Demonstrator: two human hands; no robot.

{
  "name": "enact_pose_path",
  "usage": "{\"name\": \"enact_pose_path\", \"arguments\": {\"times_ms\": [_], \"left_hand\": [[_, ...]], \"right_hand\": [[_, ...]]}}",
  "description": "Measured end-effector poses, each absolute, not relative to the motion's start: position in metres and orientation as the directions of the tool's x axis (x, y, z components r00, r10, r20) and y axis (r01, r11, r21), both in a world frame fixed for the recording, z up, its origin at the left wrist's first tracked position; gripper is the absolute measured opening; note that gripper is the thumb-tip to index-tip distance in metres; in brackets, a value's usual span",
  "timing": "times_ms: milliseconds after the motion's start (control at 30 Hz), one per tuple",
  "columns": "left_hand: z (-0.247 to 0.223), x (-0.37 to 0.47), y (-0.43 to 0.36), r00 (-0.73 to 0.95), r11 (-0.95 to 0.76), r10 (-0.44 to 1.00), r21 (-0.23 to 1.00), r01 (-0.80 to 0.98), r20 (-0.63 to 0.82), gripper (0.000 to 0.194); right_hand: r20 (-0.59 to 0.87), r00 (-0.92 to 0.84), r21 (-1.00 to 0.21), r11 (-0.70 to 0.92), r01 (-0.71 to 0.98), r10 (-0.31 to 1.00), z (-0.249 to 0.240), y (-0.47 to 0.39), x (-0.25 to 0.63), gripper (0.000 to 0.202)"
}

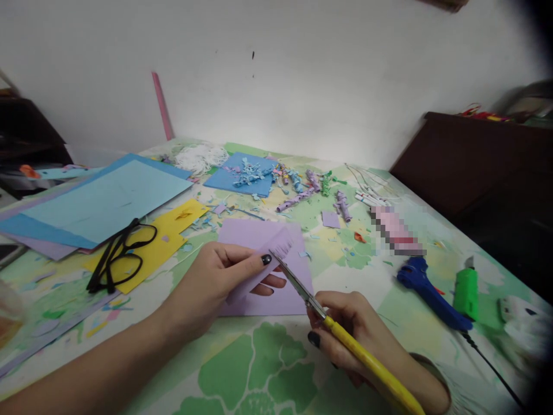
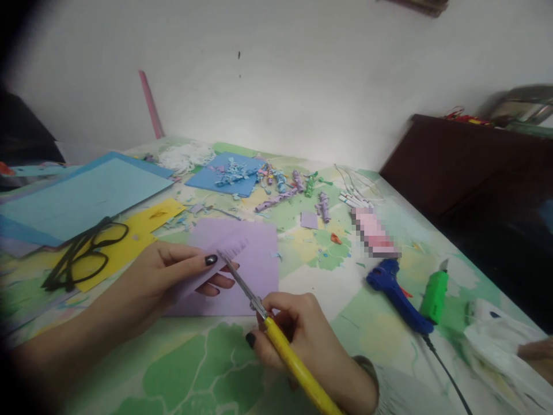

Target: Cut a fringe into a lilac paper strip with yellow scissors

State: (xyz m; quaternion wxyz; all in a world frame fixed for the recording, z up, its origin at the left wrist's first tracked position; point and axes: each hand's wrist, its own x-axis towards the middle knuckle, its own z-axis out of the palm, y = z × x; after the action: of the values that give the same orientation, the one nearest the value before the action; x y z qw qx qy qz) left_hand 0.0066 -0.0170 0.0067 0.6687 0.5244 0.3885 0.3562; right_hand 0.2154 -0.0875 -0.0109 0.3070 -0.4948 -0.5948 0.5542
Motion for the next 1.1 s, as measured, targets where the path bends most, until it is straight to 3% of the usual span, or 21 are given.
{"name": "enact_pose_path", "arguments": {"times_ms": [333, 867, 1100], "left_hand": [[0.0039, 0.0075, -0.0160, 0.429, 0.212, 0.885, 0.977, -0.019, -0.183, 0.016], [0.0054, 0.0086, -0.0168, 0.416, 0.219, 0.890, 0.975, -0.026, -0.189, 0.016], [0.0068, 0.0084, -0.0163, 0.410, 0.228, 0.890, 0.973, -0.023, -0.199, 0.016]], "right_hand": [[-0.203, -0.438, -0.978, -0.198, 0.057, 0.876, -0.0103, -0.0911, 0.2176, 0.032], [-0.230, -0.355, -0.972, -0.195, 0.131, 0.906, -0.0088, -0.0892, 0.2113, 0.019], [-0.236, -0.338, -0.967, -0.184, 0.178, 0.911, -0.0088, -0.0875, 0.2113, 0.024]]}}
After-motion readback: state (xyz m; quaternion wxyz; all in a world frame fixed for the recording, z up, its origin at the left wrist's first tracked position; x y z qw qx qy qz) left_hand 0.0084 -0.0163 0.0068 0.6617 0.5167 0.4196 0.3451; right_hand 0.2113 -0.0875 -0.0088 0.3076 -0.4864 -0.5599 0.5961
